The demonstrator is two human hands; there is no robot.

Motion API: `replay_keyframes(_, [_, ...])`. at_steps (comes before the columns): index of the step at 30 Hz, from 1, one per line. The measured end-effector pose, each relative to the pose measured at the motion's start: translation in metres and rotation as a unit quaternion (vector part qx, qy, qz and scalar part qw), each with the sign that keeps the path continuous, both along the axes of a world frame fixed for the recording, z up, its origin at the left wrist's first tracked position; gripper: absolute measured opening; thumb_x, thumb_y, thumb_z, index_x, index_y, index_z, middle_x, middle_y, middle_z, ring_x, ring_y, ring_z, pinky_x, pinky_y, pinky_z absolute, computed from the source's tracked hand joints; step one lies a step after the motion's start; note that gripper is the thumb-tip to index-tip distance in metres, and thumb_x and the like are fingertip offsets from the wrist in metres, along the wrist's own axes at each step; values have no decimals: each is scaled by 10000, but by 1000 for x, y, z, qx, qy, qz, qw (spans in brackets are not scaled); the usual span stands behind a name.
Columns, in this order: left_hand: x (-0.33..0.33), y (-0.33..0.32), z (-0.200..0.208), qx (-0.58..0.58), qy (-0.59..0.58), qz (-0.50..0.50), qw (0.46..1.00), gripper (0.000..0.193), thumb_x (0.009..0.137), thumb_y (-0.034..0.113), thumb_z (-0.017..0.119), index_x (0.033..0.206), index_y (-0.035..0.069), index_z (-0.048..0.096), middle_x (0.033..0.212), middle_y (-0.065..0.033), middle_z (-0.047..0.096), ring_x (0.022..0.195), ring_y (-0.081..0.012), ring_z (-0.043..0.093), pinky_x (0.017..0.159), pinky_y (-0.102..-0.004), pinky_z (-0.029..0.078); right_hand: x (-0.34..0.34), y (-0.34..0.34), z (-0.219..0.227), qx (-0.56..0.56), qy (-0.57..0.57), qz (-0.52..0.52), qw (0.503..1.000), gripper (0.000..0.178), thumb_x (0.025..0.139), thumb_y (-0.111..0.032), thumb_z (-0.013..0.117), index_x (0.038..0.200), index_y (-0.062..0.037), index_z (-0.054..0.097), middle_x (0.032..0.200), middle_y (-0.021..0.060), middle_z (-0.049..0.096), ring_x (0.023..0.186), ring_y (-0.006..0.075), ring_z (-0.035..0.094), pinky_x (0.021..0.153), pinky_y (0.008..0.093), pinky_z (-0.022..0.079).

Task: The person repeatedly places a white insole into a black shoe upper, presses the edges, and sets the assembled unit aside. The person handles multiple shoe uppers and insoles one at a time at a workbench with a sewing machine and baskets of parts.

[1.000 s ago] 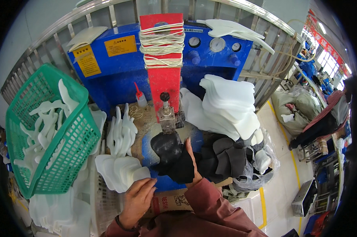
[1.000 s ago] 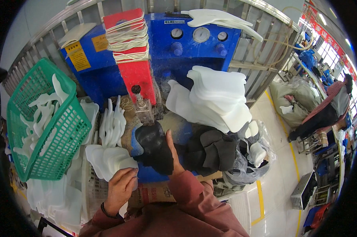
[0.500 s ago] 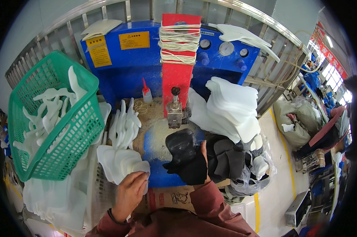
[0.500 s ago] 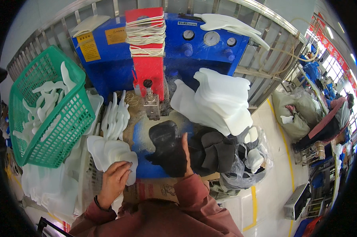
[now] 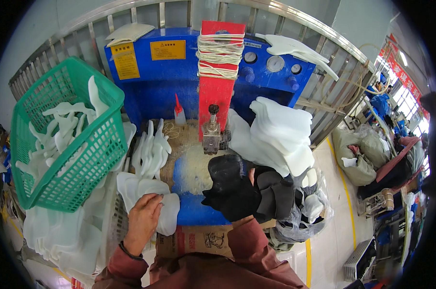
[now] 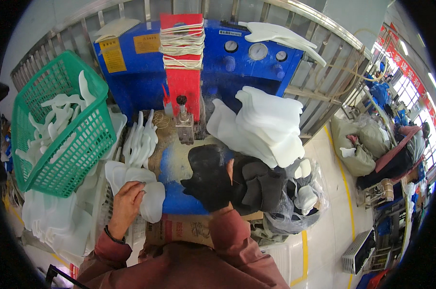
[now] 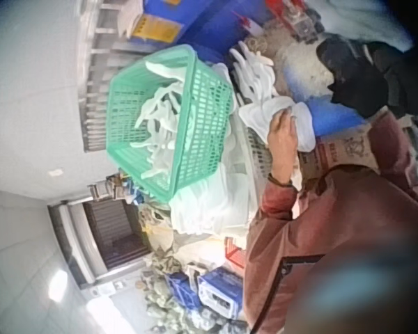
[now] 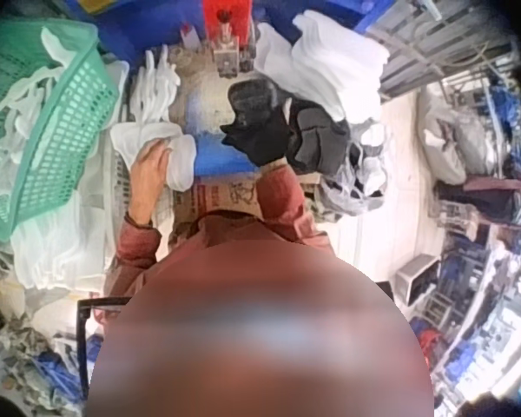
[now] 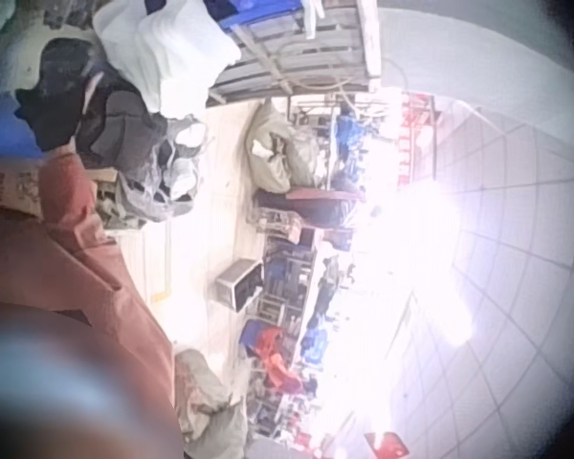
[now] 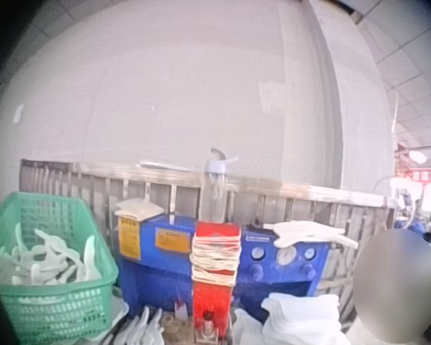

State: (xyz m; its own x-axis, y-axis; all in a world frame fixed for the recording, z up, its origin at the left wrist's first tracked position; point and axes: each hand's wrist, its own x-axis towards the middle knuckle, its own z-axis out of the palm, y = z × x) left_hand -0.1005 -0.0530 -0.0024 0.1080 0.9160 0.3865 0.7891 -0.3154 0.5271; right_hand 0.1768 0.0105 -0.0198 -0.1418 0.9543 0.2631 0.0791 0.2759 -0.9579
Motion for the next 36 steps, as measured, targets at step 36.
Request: replay_keyframes(36, [21, 56, -62, 15, 317, -59, 946, 270, 815, 127, 773, 1079, 70, 755, 1382, -133, 584, 1360, -354, 486, 1161, -528, 365, 0, -46, -39, -291, 669, 169, 662, 814, 1065, -699, 267, 1611, -105, 374, 1593, 159, 465, 1423, 342, 479, 1177, 478, 393])
